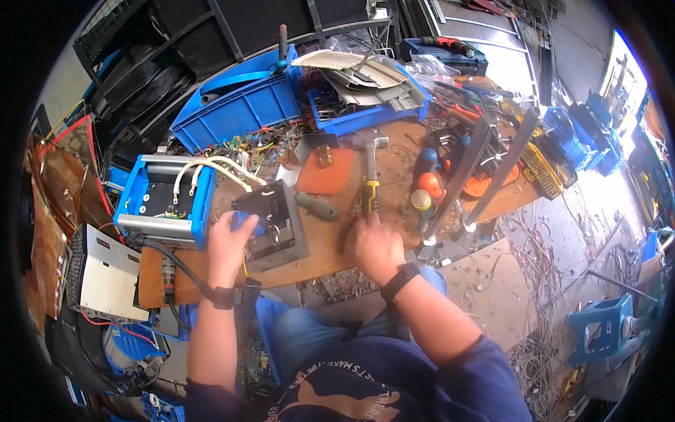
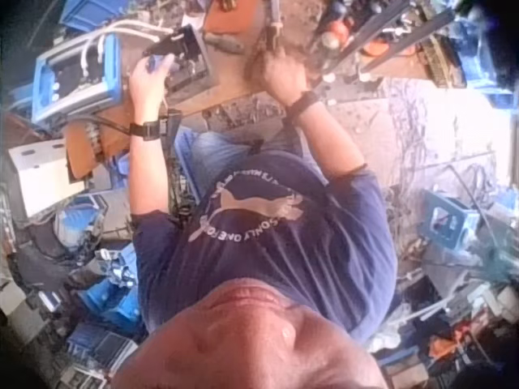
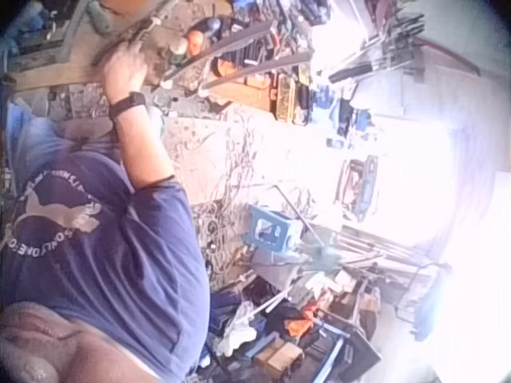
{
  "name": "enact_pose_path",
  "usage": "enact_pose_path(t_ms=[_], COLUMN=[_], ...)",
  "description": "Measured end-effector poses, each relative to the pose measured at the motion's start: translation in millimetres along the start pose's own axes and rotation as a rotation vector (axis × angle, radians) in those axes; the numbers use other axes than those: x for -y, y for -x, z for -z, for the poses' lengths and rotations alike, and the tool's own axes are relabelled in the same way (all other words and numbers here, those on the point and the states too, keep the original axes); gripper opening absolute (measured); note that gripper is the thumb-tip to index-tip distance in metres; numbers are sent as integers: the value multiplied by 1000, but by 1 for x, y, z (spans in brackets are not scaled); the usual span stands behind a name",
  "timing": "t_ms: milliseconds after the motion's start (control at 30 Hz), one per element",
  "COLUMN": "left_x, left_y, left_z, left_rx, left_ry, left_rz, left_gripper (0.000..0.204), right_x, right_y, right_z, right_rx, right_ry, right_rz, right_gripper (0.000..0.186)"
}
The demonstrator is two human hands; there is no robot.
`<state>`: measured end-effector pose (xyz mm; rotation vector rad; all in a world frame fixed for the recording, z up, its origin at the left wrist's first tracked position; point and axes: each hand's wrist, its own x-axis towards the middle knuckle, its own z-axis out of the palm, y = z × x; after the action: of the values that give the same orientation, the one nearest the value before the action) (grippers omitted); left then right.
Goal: The person disassembles a black electrical control box on a cluttered workbench. They use pliers to strip wires and a screwdriver to remove screws from the casing and internal components. The person removes the cover, manipulates the internal wiring, and inspects the device throughout the process.
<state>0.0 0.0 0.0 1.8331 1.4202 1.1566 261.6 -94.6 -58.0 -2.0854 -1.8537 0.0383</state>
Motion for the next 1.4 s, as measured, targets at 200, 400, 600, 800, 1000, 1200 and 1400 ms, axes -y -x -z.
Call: enact_pose_path(t_ms=[200,400,600,800,1000,1200,1400], left_x=[-30,-24,-19,-7,-11,-3,-16], left_y=[-13,-30,-39,-40,-28,-13,8], left_z=[10,8,9,8,13,9,4], left_rx=[86,132,130,129,202,127,11], left_ry=[19,-224,-333,-162,16,323,125], left_rz=[178,199,167,291,334,242,78], left_gripper=[41,55,67,57,28,31,38], right_x=[17,13,9,22,26,28,19], right_y=[-4,1,5,22,20,-4,-14], right_z=[-11,-5,-4,0,-5,-7,15], right_rx=[-51,-28,-58,-47,-17,72,146], right_ry=[-17,40,93,200,247,186,-213], right_rz=[-1,14,84,176,132,-4,-185], right_gripper=[40,40,31,31,43,36,34])
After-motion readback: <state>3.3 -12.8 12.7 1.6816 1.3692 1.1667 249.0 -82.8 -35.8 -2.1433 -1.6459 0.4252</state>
